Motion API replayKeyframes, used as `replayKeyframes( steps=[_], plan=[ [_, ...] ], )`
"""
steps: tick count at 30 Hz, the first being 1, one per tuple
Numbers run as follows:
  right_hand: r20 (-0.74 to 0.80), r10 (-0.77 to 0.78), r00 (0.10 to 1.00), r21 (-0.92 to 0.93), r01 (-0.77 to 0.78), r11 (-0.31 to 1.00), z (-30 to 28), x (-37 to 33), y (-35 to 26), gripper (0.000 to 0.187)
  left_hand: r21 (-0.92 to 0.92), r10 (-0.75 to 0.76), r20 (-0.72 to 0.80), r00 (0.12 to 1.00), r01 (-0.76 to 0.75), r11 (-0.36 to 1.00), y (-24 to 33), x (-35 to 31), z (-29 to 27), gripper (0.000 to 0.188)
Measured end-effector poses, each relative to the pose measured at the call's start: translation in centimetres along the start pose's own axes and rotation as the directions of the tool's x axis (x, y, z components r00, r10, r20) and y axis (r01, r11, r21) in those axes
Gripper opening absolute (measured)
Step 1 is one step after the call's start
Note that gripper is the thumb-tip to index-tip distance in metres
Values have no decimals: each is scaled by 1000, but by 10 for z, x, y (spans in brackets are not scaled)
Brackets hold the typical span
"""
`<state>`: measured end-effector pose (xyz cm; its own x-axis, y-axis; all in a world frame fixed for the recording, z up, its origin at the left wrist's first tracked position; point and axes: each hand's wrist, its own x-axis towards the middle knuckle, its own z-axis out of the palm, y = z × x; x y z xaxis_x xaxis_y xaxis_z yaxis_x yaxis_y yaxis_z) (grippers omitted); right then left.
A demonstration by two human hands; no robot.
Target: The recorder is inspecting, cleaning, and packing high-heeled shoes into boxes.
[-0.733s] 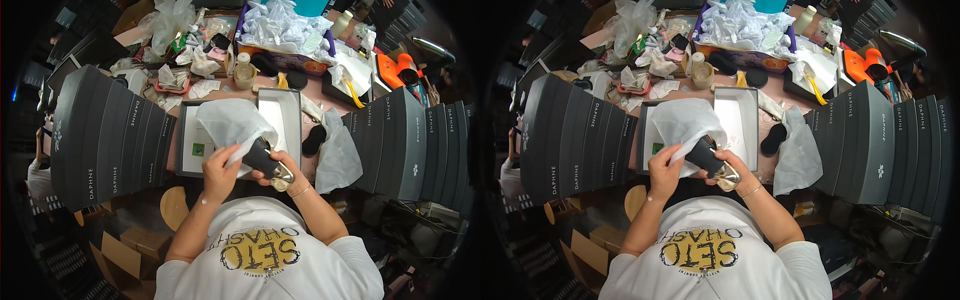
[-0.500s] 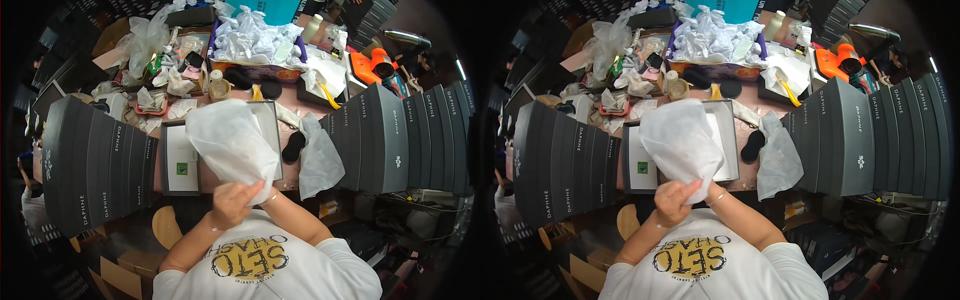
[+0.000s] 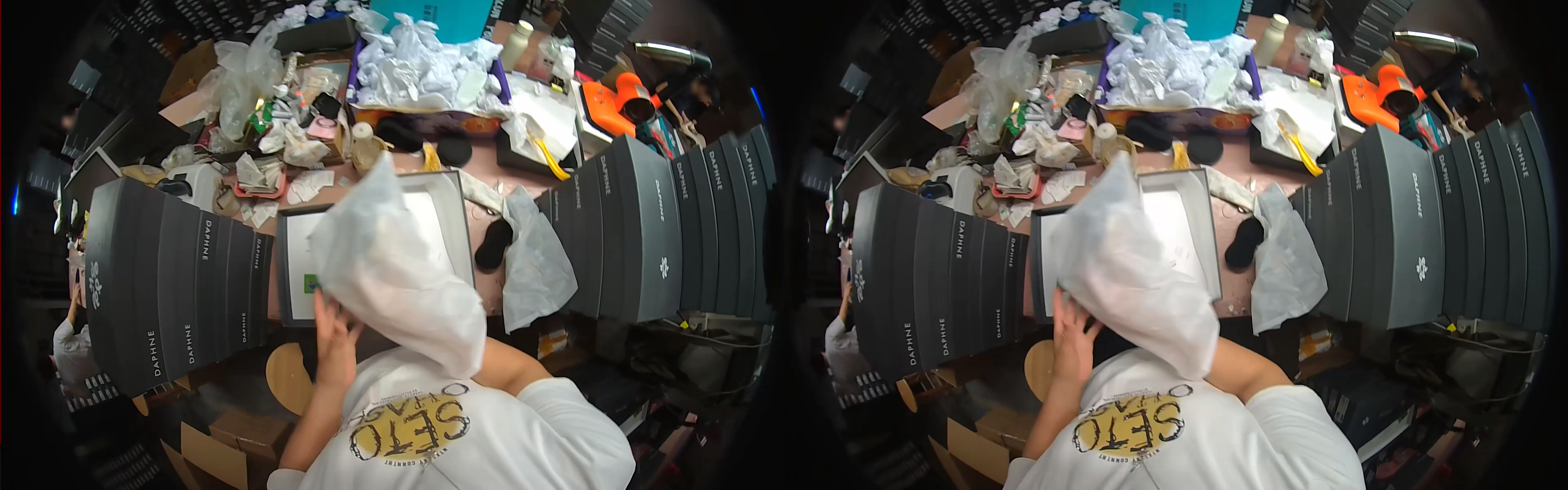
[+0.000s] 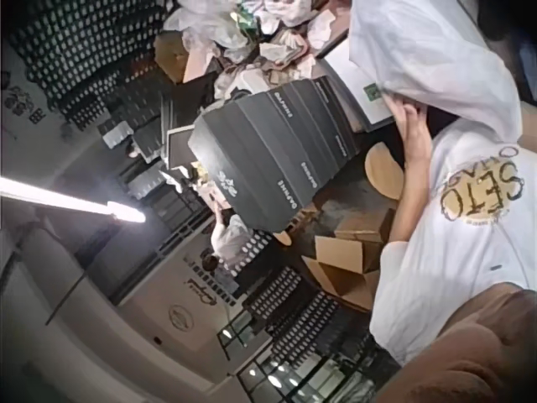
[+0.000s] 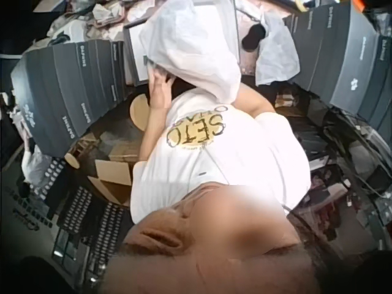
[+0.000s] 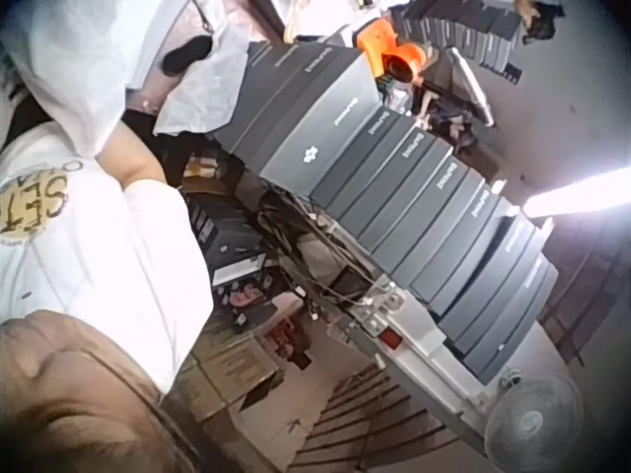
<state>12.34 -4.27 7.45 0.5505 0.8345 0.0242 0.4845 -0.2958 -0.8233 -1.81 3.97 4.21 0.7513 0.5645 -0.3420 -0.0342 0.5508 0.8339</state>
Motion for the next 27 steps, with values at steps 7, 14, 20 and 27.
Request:
replayKeyframes(
  steps=[7,14,20,27],
  plan=[
    [269,-11,963,-92,37,995,-13,-8,-10,41,-437,-282,-106,953,211,875,-18,21,-8,58],
    [473,282,835,831,-529,173,12,-135,94,51,-199,16,-210,978,-58,978,10,66,15,57],
    [-6,390,921,998,30,-56,-7,-80,61,91,89,-45,-4,999,45,995,-56,46,73,53],
    [-198,334,921,305,-266,915,6,-27,185,59,506,-113,120,986,37,862,-68,48,29,51]
  ],
)
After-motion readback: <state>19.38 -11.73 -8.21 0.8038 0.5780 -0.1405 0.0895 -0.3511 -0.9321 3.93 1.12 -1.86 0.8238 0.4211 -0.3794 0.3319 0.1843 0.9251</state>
